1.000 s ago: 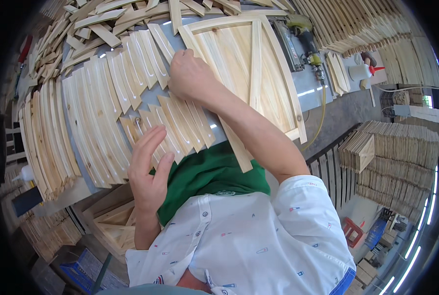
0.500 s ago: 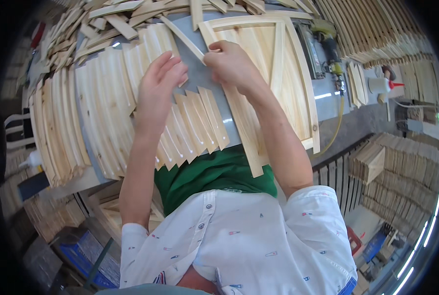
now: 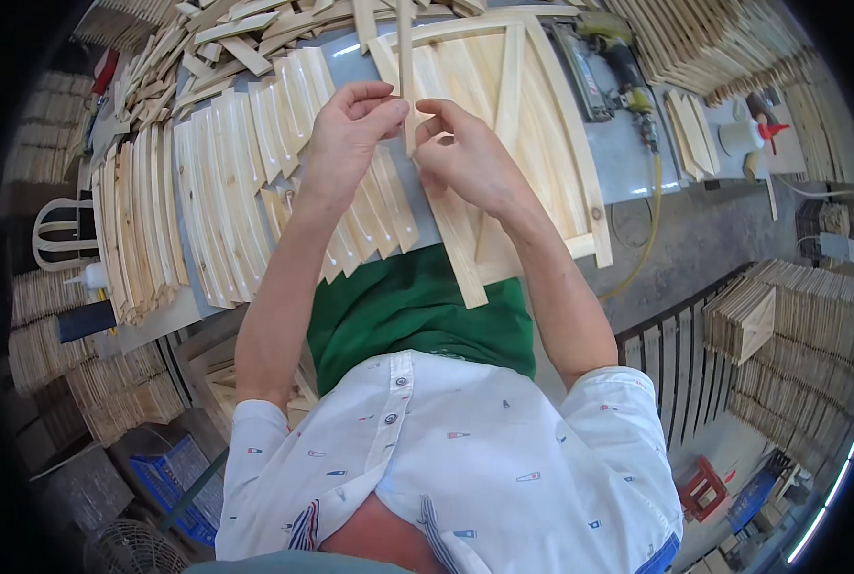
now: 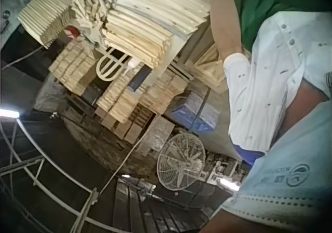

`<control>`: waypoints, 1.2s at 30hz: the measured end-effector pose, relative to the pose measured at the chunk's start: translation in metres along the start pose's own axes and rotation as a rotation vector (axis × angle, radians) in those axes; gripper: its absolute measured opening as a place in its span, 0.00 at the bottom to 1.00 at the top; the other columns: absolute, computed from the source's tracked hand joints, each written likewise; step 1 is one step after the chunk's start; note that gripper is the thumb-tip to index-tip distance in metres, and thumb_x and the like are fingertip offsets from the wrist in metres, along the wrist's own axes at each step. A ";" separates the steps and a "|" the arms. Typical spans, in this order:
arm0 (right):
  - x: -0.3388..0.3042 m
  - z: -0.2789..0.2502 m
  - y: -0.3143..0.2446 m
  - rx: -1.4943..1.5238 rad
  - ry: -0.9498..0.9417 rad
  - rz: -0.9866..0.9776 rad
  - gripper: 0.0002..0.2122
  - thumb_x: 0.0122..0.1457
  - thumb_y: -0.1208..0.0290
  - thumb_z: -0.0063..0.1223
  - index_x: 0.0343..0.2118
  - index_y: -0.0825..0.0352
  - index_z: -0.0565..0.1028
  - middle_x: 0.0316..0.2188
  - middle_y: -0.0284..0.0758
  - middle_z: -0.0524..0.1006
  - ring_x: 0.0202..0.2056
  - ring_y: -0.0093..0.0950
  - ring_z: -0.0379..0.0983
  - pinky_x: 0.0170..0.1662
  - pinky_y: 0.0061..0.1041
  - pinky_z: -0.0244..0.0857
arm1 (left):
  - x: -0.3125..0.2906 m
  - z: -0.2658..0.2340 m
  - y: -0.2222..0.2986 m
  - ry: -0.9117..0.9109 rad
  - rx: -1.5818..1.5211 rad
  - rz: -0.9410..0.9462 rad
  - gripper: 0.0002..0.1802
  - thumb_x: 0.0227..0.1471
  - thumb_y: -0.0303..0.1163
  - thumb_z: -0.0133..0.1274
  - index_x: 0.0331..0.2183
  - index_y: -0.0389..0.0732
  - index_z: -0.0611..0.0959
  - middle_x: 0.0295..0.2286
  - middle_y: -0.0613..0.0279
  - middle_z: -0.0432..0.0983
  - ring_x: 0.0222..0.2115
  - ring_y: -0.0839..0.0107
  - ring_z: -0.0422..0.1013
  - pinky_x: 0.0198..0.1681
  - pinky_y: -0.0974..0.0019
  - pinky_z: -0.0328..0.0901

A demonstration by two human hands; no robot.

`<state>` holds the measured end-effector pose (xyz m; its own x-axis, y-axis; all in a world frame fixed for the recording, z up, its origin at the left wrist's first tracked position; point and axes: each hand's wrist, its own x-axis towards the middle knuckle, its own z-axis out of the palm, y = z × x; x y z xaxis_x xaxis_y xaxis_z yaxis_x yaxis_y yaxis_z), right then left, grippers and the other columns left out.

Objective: Assembling and gluing wooden frames in a woodworking workshop.

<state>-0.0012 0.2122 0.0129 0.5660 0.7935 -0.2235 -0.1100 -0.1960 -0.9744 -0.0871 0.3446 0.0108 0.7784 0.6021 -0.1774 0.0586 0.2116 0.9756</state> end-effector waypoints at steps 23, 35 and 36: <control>0.065 -0.058 0.004 -1.149 0.156 -0.403 0.10 0.51 0.71 0.55 0.34 0.71 0.75 0.33 0.43 0.75 0.38 0.40 0.72 0.43 0.35 0.66 | 0.043 -0.007 -0.052 0.008 1.164 0.892 0.11 0.47 0.29 0.55 0.35 0.36 0.77 0.38 0.51 0.74 0.42 0.52 0.69 0.47 0.54 0.64; 0.087 -0.038 0.030 -1.138 0.180 -0.360 0.10 0.51 0.72 0.55 0.35 0.70 0.75 0.34 0.45 0.75 0.40 0.42 0.72 0.45 0.36 0.66 | 0.045 -0.005 -0.056 0.017 1.172 0.855 0.12 0.48 0.31 0.55 0.35 0.35 0.77 0.38 0.52 0.74 0.41 0.53 0.69 0.46 0.55 0.64; 0.087 -0.039 0.031 -1.128 0.188 -0.377 0.10 0.51 0.72 0.55 0.35 0.70 0.75 0.34 0.45 0.75 0.40 0.42 0.72 0.45 0.36 0.66 | 0.045 -0.004 -0.056 0.013 1.166 0.860 0.12 0.48 0.31 0.55 0.35 0.35 0.77 0.38 0.52 0.74 0.41 0.53 0.69 0.46 0.55 0.64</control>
<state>0.0766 0.2531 -0.0362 0.5293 0.8314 0.1691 0.8114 -0.4377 -0.3874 -0.0578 0.3629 -0.0525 0.8289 0.2255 0.5120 0.0554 -0.9438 0.3259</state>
